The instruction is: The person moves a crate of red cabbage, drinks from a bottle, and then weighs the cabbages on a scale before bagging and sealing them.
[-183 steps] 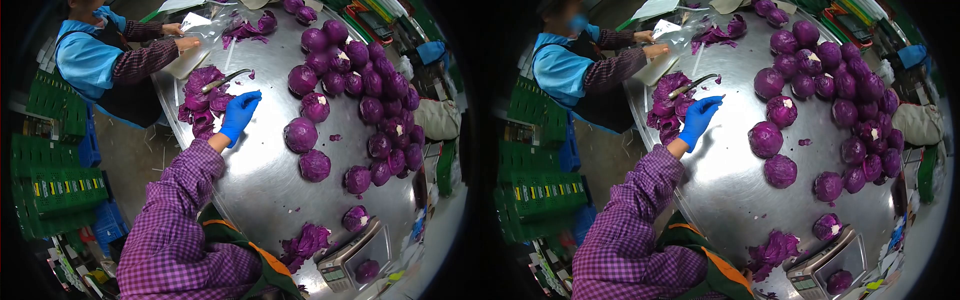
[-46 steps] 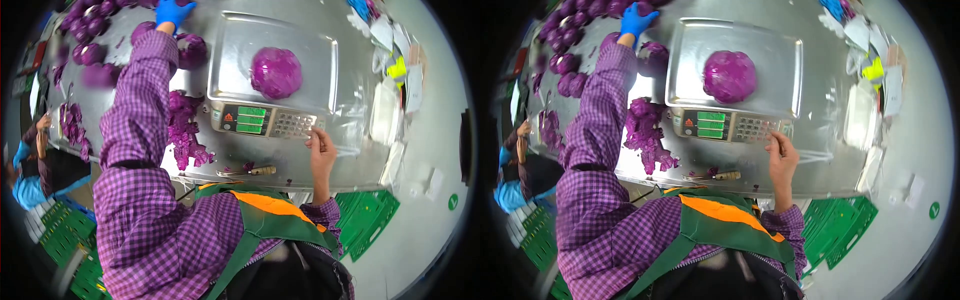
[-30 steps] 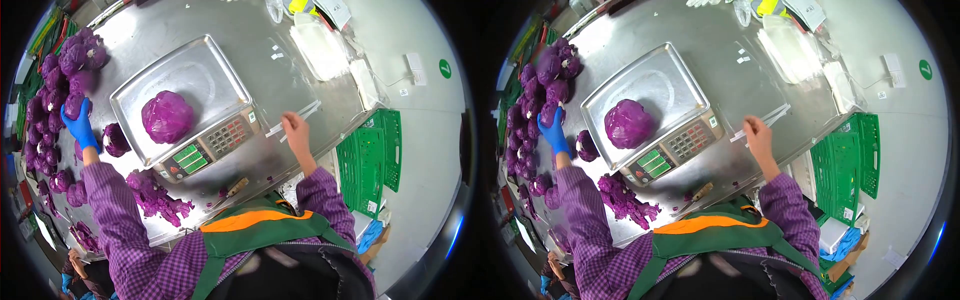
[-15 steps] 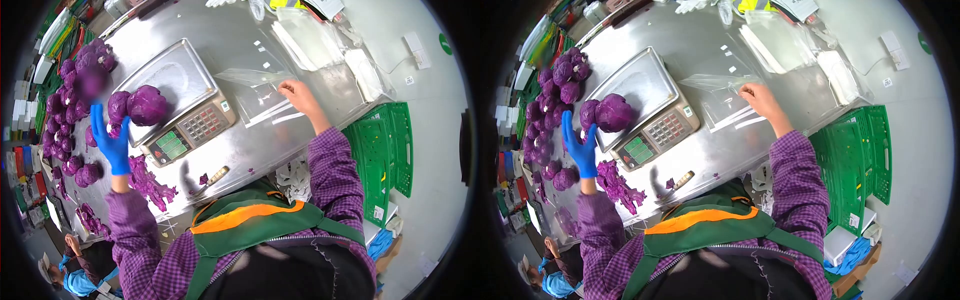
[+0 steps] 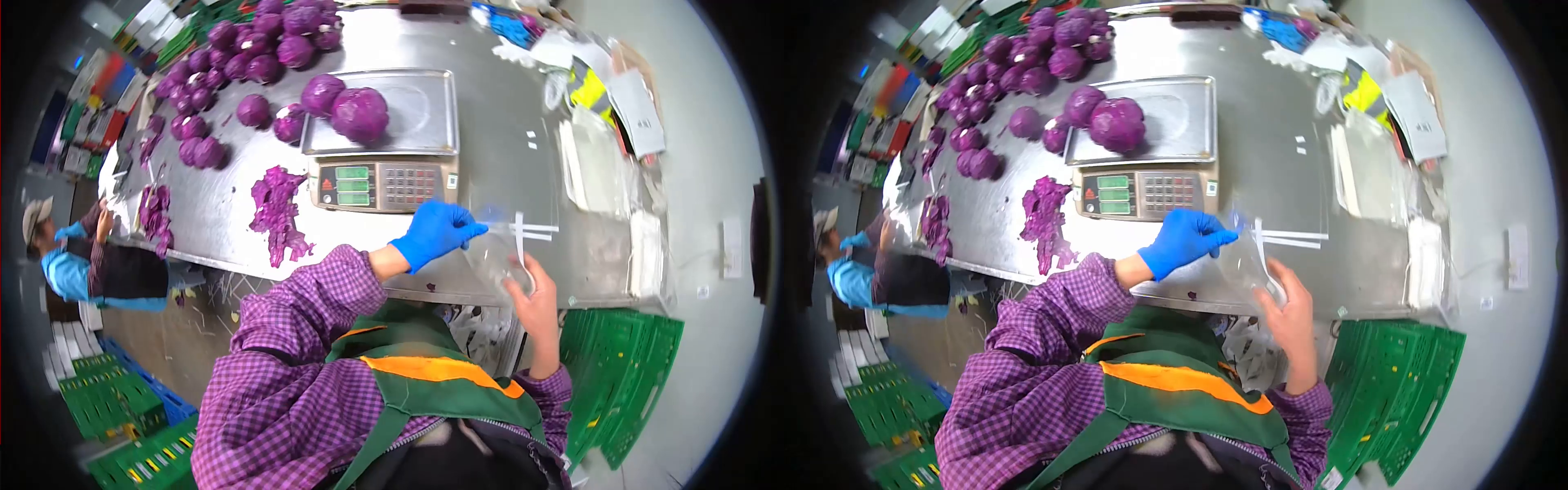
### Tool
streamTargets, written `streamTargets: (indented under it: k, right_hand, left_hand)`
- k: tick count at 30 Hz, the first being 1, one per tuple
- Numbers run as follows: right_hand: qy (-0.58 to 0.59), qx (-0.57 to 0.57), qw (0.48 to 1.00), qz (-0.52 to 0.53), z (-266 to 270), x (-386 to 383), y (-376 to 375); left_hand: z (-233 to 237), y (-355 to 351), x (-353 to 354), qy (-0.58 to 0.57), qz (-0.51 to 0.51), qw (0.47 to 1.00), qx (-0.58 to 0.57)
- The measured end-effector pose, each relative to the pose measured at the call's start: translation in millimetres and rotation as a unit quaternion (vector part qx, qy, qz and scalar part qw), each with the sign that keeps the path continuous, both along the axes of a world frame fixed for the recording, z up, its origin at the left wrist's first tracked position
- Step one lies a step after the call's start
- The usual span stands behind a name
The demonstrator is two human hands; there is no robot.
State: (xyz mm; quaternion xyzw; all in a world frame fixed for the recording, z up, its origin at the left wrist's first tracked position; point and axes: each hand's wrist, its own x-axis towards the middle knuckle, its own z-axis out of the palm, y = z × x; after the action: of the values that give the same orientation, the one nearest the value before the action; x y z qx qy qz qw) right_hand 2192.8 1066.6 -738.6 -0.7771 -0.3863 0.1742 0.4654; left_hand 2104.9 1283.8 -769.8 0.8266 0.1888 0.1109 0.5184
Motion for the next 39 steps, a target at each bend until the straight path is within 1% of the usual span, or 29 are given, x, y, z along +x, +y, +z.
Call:
streamTargets:
  k: [4, 5, 7, 8, 10, 11, 12, 14, 16, 17, 18, 19, 20, 21, 22, 23, 24, 26, 27, 28, 29, 30, 31, 32, 34, 35, 36, 38, 39]
  right_hand:
    - [0.084, 0.047, 0.994, -0.054, -4, 7, 29]
    - [0.123, 0.099, 0.987, -0.038, -1, 4, 41]
    - [0.169, 0.066, 0.983, -0.011, 15, 1, 63]
    - [0.214, 0.029, 0.976, 0.004, 22, -1, 73]
    - [0.245, 0.065, 0.967, 0.027, 15, -10, 101]
    - [0.269, 0.111, 0.956, 0.031, 12, -19, 120]
    - [0.293, 0.156, 0.943, 0.034, 10, -31, 136]
    - [0.261, 0.138, 0.952, 0.076, 5, -60, 161]
    - [0.013, 0.170, 0.979, 0.109, -15, -85, 186]
    - [-0.102, 0.153, 0.976, 0.119, -28, -84, 193]
    - [-0.106, 0.156, 0.973, 0.130, -32, -83, 195]
    - [0.165, 0.169, 0.968, 0.079, -35, -81, 197]
    - [0.426, 0.165, 0.890, 0.016, -37, -79, 199]
    - [0.490, 0.178, 0.853, -0.019, -27, -74, 201]
    - [0.490, 0.176, 0.854, -0.013, -34, -60, 199]
    - [0.587, 0.154, 0.794, 0.034, -30, -51, 199]
    - [0.674, 0.130, 0.723, 0.080, -26, -46, 205]
    - [0.660, 0.100, 0.743, 0.041, -25, -43, 212]
    - [0.593, 0.032, 0.797, 0.110, -30, -37, 218]
    - [0.516, -0.036, 0.837, 0.177, -32, -31, 225]
    - [0.367, -0.049, 0.923, 0.110, -16, -43, 240]
    - [0.367, -0.048, 0.923, 0.109, -14, -39, 256]
    - [0.136, 0.024, 0.990, 0.040, -12, -33, 269]
    - [-0.105, 0.092, 0.990, -0.033, -10, -27, 284]
    - [-0.138, 0.174, 0.974, -0.052, -1, -15, 321]
    - [-0.137, 0.174, 0.974, -0.056, -1, -9, 338]
    - [-0.147, 0.157, 0.975, -0.060, -5, -1, 355]
    - [-0.157, 0.139, 0.976, -0.066, -32, 16, 374]
    - [0.103, 0.103, 0.989, -0.035, -53, 27, 382]
  left_hand:
    - [31, 1, -50, 0.095, 0.027, 0.991, -0.096]
    - [23, 12, -63, 0.095, 0.023, 0.987, -0.129]
    - [43, 24, -99, 0.013, -0.045, 0.978, -0.203]
    - [57, 27, -117, -0.055, -0.099, 0.957, -0.269]
    - [120, 37, -150, 0.027, -0.047, 0.861, -0.506]
    - [86, 59, -170, -0.102, -0.087, 0.805, -0.578]
    - [75, 62, -162, -0.108, 0.013, 0.822, -0.559]
    - [38, 42, -129, -0.198, 0.154, 0.876, -0.413]
    - [-4, 40, -120, -0.222, 0.131, 0.875, -0.409]
    - [-11, 34, -122, -0.238, 0.151, 0.839, -0.466]
    - [3, 34, -130, -0.125, 0.171, 0.879, -0.427]
    - [18, 40, -139, -0.102, 0.173, 0.889, -0.412]
    - [28, 47, -149, -0.074, 0.172, 0.898, -0.398]
    - [13, 56, -153, -0.175, 0.179, 0.887, -0.388]
    - [-6, 65, -154, -0.275, 0.184, 0.866, -0.374]
    - [-4, 73, -154, -0.369, 0.179, 0.786, -0.462]
    - [-2, 81, -155, -0.372, 0.179, 0.787, -0.460]
    - [6, 95, -158, -0.421, 0.096, 0.638, -0.638]
    - [6, 106, -154, -0.450, 0.025, 0.597, -0.663]
    - [9, 117, -150, -0.453, 0.023, 0.598, -0.661]
    - [13, 126, -148, -0.364, 0.099, 0.729, -0.571]
    - [19, 135, -145, -0.261, 0.170, 0.832, -0.459]
    - [27, 141, -131, -0.239, 0.253, 0.890, -0.294]
    - [13, 157, -123, -0.160, 0.303, 0.929, -0.140]
    - [-9, 180, -94, -0.343, 0.341, 0.846, -0.226]
    - [-4, 194, -84, -0.271, 0.407, 0.869, -0.072]
    - [-4, 204, -69, -0.260, 0.460, 0.846, -0.076]
    - [-2, 216, -67, -0.098, 0.441, 0.869, -0.205]
    - [-51, 234, -54, -0.110, 0.434, 0.890, -0.085]
